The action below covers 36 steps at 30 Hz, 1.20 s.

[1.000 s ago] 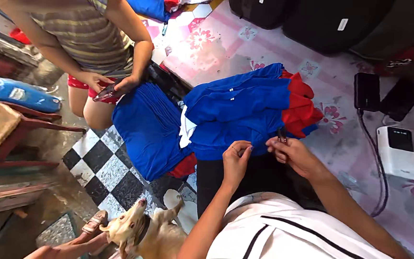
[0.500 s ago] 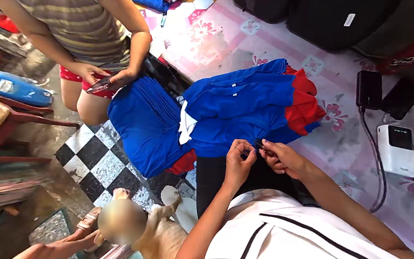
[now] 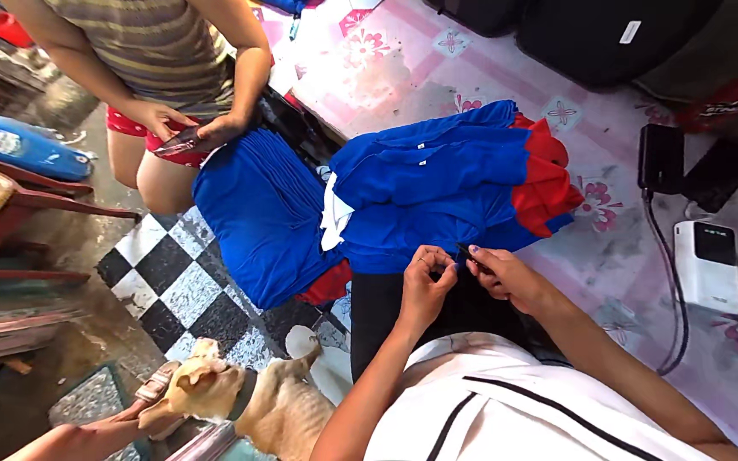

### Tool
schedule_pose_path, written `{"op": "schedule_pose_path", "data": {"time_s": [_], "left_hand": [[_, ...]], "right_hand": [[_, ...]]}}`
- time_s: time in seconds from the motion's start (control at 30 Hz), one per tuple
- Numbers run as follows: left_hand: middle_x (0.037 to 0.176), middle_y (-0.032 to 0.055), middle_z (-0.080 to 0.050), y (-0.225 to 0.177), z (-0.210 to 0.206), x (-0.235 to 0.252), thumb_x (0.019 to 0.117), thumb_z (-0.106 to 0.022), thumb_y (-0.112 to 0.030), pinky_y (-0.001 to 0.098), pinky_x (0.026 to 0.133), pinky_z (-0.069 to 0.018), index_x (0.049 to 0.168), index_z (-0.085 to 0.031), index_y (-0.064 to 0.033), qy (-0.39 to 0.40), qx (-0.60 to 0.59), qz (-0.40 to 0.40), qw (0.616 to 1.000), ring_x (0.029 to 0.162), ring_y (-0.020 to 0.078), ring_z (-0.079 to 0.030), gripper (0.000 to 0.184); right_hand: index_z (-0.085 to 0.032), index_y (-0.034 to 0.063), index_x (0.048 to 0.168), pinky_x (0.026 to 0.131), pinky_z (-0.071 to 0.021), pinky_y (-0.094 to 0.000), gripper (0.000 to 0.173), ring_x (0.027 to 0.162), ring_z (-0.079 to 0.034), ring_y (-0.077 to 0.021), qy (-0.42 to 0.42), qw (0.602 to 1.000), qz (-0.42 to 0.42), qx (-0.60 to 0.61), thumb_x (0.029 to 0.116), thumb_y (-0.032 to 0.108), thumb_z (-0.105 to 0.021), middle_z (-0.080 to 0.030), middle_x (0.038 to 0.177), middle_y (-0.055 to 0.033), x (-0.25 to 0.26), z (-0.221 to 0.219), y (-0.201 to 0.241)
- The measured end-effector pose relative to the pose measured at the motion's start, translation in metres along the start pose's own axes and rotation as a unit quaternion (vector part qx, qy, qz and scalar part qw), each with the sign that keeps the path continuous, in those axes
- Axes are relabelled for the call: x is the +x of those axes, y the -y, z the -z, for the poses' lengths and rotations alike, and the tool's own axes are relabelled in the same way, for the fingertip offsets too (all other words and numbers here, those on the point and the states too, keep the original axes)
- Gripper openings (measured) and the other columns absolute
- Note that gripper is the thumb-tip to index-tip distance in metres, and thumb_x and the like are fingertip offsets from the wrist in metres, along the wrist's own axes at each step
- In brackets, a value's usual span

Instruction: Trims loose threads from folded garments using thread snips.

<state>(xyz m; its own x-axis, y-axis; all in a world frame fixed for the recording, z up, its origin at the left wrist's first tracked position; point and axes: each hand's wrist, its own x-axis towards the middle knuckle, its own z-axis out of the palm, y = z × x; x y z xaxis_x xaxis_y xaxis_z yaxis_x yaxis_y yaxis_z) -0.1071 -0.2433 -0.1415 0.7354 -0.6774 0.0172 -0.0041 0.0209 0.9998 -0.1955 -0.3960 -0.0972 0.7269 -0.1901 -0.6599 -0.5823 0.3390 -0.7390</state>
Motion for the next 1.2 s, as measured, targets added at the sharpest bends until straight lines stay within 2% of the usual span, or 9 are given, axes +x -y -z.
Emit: {"op": "schedule_pose_path", "data": {"time_s": [0.23,0.4,0.47,0.6,0.7,0.9,1.0,1.1,1.2], "left_hand": [[0.102,0.0131,-0.065,0.004,0.017,-0.014,0.09,-0.065,-0.003,0.0184,0.076,-0.056,0.089,-0.068,0.0077,0.1,0.07,0.013,0.992,0.085,0.0059,-0.065,0.011],[0.106,0.0238,-0.068,-0.008,0.048,-0.017,0.0937,-0.063,-0.006,0.0557,0.088,-0.0528,0.099,-0.071,0.0074,0.394,0.343,0.117,0.845,0.098,0.0375,-0.068,0.016],[0.105,0.0222,-0.069,-0.015,0.043,-0.01,0.0941,-0.062,-0.007,0.0579,0.086,-0.0521,0.1,-0.07,0.0062,0.406,0.369,0.122,0.827,0.098,0.0375,-0.068,0.016],[0.104,0.0216,-0.071,-0.033,0.04,0.005,0.0953,-0.061,-0.007,0.0566,0.088,-0.0533,0.105,-0.07,0.0062,0.303,0.364,0.131,0.871,0.099,0.0365,-0.069,0.019],[0.124,0.0244,-0.067,-0.038,0.029,0.022,0.0997,-0.061,-0.014,0.0554,0.101,-0.0493,0.128,-0.065,0.0059,0.171,0.361,0.135,0.907,0.115,0.0381,-0.066,0.034],[0.095,0.0138,-0.075,-0.013,-0.005,0.051,0.0933,-0.073,-0.011,0.0261,0.079,-0.0597,0.11,-0.072,0.0072,0.007,0.116,0.037,0.993,0.08,0.0113,-0.072,0.024],[0.082,0.0084,-0.074,-0.004,-0.01,0.052,0.096,-0.066,-0.003,0.0211,0.073,-0.0591,0.098,-0.073,0.0069,-0.001,0.074,0.011,0.997,0.071,0.0054,-0.07,0.013],[0.082,0.0084,-0.072,0.003,-0.01,0.044,0.0983,-0.062,-0.003,0.0221,0.071,-0.0601,0.1,-0.069,0.0078,-0.008,0.064,0.022,0.998,0.071,0.0066,-0.07,0.013],[0.081,0.0084,-0.07,0.006,-0.001,0.027,0.1006,-0.058,-0.005,0.024,0.069,-0.0603,0.102,-0.065,0.0092,-0.014,0.07,0.033,0.997,0.069,0.0081,-0.069,0.016]], "right_hand": [[-0.057,0.0127,0.091,0.044,-0.0278,-0.0134,0.036,0.045,-0.032,0.0032,-0.045,0.986,0.131,-0.098,0.1124,0.029,-0.034,-0.039,0.059,0.0119,-0.003,0.009,-0.01],[-0.077,0.0096,0.116,0.05,-0.0503,-0.0435,0.026,0.057,-0.067,-0.0278,-0.195,0.657,0.499,-0.53,0.0983,0.025,-0.065,-0.073,0.076,-0.011,0.024,0.024,-0.017],[-0.079,0.0092,0.107,0.049,-0.0479,-0.0451,0.02,0.056,-0.066,-0.0303,-0.203,0.623,0.517,-0.551,0.093,0.011,-0.065,-0.071,0.073,-0.0118,0.041,0.025,-0.015],[-0.075,0.0026,0.098,0.067,-0.0506,-0.0359,0.019,0.069,-0.061,-0.0144,-0.172,0.86,0.302,-0.374,0.1012,0.017,-0.063,-0.068,0.078,-0.0056,0.034,0.019,0.01],[-0.061,0.0058,0.089,0.045,-0.0317,-0.0161,0.015,0.045,-0.035,0.0008,-0.09,0.986,0.112,-0.084,0.103,0.011,-0.059,-0.041,0.056,0.0083,0.027,0.016,0.026],[-0.051,0.015,0.084,0.041,-0.0286,-0.0151,0.023,0.041,-0.03,0.0015,-0.04,0.995,0.051,0.074,0.1071,0.013,-0.05,-0.035,0.052,0.0118,0.03,0.016,0.02],[-0.065,0.0059,0.102,0.056,-0.0395,-0.0182,0.012,0.057,-0.045,-0.0007,-0.142,0.953,0.205,-0.17,0.1019,0.018,-0.062,-0.055,0.072,0.005,0.03,0.011,0.012],[-0.075,0.0025,0.112,0.078,-0.0547,-0.0499,0.029,0.082,-0.071,-0.0254,-0.194,0.852,0.299,-0.383,0.1024,0.026,-0.06,-0.075,0.092,-0.0138,0.034,0.01,0.001],[-0.075,0.0028,0.103,0.069,-0.0482,-0.0292,0.023,0.071,-0.058,-0.0085,-0.201,0.892,0.255,-0.314,0.1027,0.021,-0.061,-0.068,0.081,-0.0044,0.034,0.008,0.005]]}}
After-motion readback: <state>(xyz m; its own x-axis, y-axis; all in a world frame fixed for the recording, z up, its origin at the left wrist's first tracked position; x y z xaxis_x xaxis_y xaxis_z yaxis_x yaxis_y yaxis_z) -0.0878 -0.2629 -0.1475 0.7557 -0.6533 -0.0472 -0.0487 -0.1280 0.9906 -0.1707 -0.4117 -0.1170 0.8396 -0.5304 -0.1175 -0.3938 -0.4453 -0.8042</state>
